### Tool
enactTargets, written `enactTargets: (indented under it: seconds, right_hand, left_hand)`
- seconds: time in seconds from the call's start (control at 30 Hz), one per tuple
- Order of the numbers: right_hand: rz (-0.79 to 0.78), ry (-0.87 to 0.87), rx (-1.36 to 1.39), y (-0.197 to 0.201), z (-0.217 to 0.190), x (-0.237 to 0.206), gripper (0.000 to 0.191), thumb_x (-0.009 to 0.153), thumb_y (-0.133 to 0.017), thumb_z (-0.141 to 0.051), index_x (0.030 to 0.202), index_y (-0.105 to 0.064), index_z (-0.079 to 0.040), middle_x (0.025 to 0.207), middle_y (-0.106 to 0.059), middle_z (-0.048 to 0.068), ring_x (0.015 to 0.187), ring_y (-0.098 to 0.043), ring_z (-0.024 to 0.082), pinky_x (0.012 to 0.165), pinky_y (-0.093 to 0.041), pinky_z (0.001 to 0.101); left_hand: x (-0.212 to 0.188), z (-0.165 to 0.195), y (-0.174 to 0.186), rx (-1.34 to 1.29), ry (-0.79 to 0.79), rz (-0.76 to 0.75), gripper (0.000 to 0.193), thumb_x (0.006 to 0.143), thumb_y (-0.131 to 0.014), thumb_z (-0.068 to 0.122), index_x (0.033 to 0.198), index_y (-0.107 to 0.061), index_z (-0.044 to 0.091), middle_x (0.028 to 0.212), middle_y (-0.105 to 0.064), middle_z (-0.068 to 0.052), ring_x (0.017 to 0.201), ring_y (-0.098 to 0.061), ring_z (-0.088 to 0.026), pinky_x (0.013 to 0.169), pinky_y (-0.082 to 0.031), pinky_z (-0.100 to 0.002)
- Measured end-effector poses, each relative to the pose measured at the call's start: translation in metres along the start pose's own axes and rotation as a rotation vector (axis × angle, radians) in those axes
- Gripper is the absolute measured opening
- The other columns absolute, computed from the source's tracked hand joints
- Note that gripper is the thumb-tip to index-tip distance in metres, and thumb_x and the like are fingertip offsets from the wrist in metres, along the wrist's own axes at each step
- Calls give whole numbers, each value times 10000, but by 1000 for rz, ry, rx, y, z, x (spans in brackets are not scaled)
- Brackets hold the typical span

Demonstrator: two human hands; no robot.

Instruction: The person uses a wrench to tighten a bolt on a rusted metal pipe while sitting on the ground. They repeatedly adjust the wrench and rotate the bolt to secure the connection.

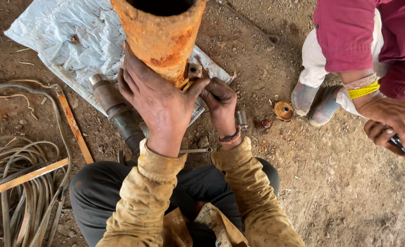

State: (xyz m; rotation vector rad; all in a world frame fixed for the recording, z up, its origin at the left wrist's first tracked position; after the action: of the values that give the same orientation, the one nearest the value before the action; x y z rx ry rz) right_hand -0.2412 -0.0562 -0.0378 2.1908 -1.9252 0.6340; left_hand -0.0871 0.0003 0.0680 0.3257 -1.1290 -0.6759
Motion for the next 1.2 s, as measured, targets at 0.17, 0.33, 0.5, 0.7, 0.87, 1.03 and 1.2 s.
enactTargets:
  seconds: [0.17,0.33,0.5,0.7,0.87,1.03,1.2]
  right_hand:
    - [-44,153,-364,-1,-26,5,152,965,-787,-72,1111,-782,-29,879,-675,34,771,-553,128,687,-449,290]
    - [-100,-121,-123,9,-25,10,267,1044,-697,-211,1256,-731,-54,829,-591,-13,699,-489,119,613,-407,288]
    - [99,-156,317,25,-47,37,489,1101,-583,-427,1337,-630,-1,782,-515,-18,662,-477,110,621,-423,291]
    - [148,168,318,28,-62,126,564,1156,-495,-463,1447,-533,18,970,-580,29,832,-529,141,769,-482,318]
    - [-212,384,-266,-22,10,129,453,1193,-536,-249,1556,-405,-12,1557,-520,144,1460,-533,265,1265,-458,392]
    - [-329,113,-159,-16,61,124,503,1048,-708,-132,1477,-492,18,1468,-586,171,1342,-566,235,1161,-490,398]
    - [-144,150,-204,-12,42,118,586,1001,-778,-109,1484,-463,-3,1462,-594,134,1355,-578,213,1163,-502,377]
  left_hand:
    - [4,1,0,-11,3,29,1222,905,-883,689,1569,-187,-64,1552,-376,-260,1431,-413,-447,1237,-271,-596]
    - [7,2,-1,-29,-14,73,1170,916,-884,639,1576,-193,-37,1543,-372,-240,1409,-401,-426,1220,-268,-582]
    - [6,-1,0,-71,3,61,1180,902,-903,634,1583,-191,-16,1500,-374,-219,1393,-397,-407,1198,-256,-573]
    - [9,-1,5,-96,6,29,1198,842,-935,621,1564,-219,-11,1536,-389,-201,1444,-395,-402,1231,-246,-598]
    - [12,-3,7,-135,64,-7,1206,768,-945,599,1541,-255,-20,1506,-414,-211,1425,-404,-409,1202,-254,-610]
    - [9,-3,10,-138,-9,-33,1226,826,-954,576,1558,-186,-40,1560,-348,-257,1454,-364,-449,1200,-228,-637]
    - [9,-6,8,-155,74,-101,1223,773,-963,500,1544,-171,-23,1550,-347,-230,1451,-365,-453,1186,-225,-656]
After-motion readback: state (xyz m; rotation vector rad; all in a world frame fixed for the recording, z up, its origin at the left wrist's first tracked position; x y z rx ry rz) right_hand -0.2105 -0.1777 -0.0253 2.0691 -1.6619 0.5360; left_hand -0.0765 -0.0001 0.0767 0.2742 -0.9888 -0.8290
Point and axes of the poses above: each hand's wrist, its own x-axis towards the middle knuckle, its own y-axis out of the back of the hand, z = x × y, the point moved 5 cm from there along x, towards the middle knuckle
